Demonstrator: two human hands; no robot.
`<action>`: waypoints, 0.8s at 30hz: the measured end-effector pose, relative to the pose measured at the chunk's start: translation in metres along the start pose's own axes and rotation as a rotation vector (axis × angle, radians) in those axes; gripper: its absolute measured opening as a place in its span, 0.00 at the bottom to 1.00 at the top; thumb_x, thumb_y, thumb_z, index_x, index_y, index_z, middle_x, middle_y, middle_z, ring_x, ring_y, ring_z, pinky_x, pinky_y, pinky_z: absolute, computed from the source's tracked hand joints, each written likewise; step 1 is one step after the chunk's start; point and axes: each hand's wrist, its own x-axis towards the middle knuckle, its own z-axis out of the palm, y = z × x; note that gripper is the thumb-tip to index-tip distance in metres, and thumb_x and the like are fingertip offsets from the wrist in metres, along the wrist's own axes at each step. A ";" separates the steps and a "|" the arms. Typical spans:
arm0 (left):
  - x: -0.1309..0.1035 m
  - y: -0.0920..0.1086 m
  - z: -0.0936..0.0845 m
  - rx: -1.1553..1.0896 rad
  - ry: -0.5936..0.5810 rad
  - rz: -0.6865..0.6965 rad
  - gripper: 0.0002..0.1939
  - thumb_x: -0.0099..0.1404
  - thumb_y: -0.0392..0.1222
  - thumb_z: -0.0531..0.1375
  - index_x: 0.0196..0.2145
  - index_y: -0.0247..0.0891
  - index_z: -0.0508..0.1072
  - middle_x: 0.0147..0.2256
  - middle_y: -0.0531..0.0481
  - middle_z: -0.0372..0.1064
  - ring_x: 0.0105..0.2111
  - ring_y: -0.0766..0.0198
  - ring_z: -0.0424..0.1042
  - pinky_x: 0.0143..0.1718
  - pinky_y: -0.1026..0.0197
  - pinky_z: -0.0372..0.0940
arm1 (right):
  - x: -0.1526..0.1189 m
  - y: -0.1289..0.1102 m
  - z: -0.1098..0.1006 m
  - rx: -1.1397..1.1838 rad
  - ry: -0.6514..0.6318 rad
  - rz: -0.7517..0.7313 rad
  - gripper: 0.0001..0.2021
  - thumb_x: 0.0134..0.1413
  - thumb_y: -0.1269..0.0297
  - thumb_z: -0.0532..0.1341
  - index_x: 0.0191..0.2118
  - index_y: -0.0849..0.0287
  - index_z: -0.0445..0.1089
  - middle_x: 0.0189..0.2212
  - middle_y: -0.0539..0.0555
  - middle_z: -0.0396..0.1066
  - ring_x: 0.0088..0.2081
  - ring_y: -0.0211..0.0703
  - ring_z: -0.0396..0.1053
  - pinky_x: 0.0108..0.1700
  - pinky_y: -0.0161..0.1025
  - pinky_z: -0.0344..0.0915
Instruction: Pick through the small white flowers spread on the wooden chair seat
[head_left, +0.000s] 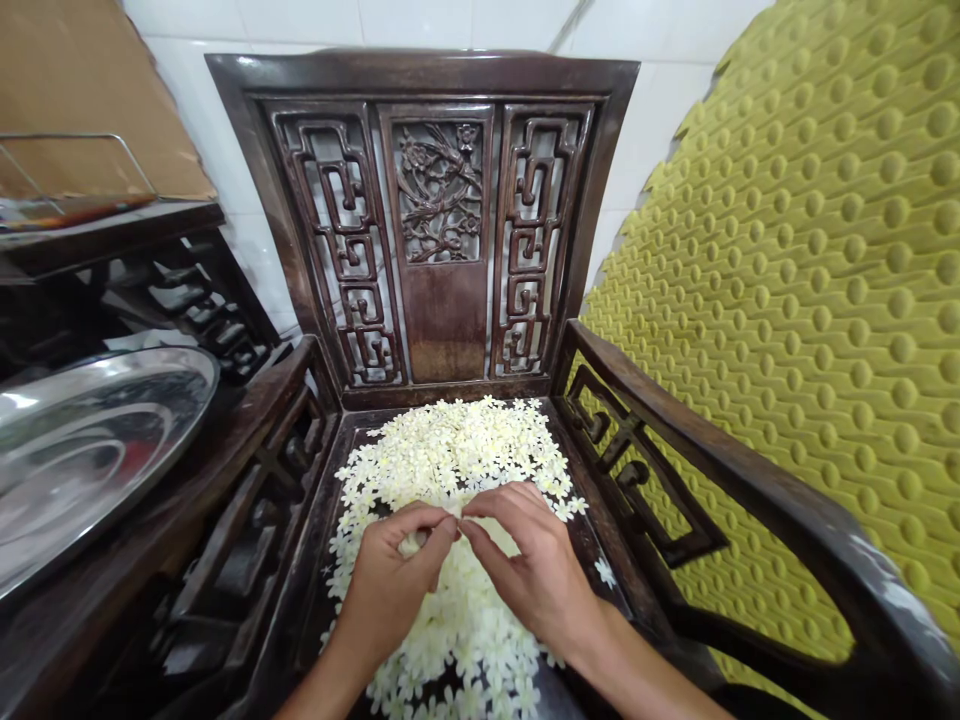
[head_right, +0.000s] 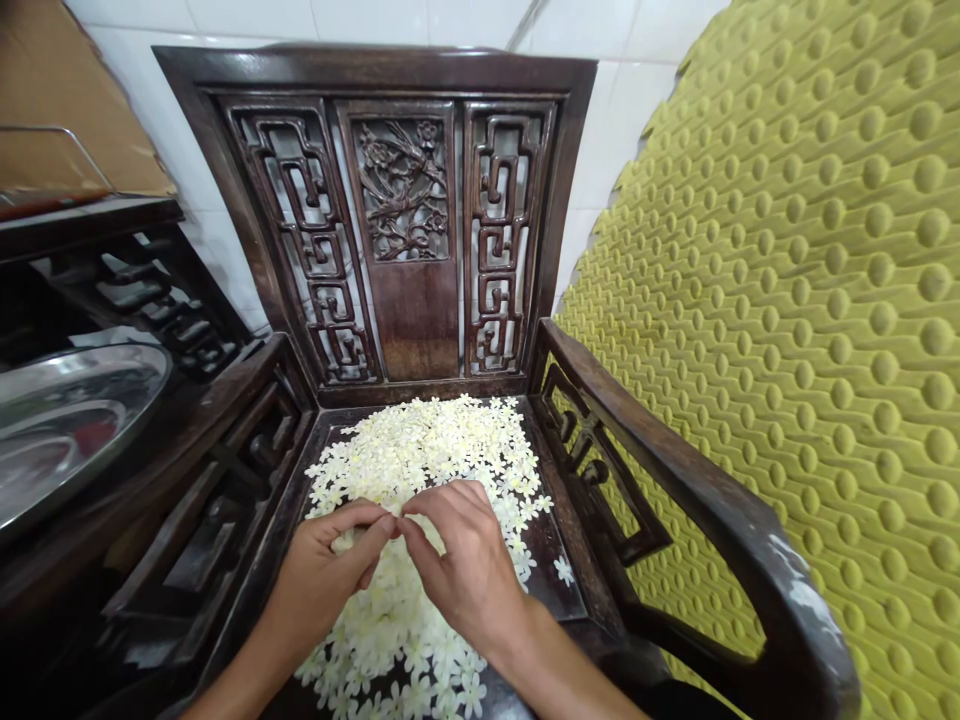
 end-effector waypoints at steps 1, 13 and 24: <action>0.000 0.001 0.000 0.014 0.010 0.019 0.13 0.62 0.48 0.63 0.25 0.37 0.77 0.17 0.57 0.57 0.17 0.70 0.54 0.18 0.68 0.51 | 0.000 0.000 0.000 -0.019 -0.008 -0.019 0.04 0.64 0.70 0.59 0.40 0.56 0.71 0.34 0.54 0.76 0.36 0.46 0.70 0.41 0.45 0.61; -0.002 -0.004 0.004 0.059 -0.083 0.035 0.12 0.64 0.47 0.61 0.28 0.36 0.79 0.26 0.52 0.64 0.19 0.71 0.58 0.17 0.68 0.56 | 0.001 0.001 -0.006 -0.232 -0.087 -0.133 0.09 0.66 0.71 0.55 0.37 0.57 0.72 0.29 0.54 0.72 0.33 0.45 0.66 0.43 0.46 0.59; -0.002 -0.005 0.005 0.066 -0.105 0.024 0.13 0.65 0.48 0.61 0.29 0.37 0.77 0.17 0.58 0.57 0.16 0.70 0.56 0.19 0.67 0.54 | -0.001 0.007 0.000 -0.236 -0.051 -0.082 0.08 0.62 0.73 0.56 0.33 0.57 0.69 0.27 0.53 0.71 0.32 0.44 0.66 0.43 0.45 0.58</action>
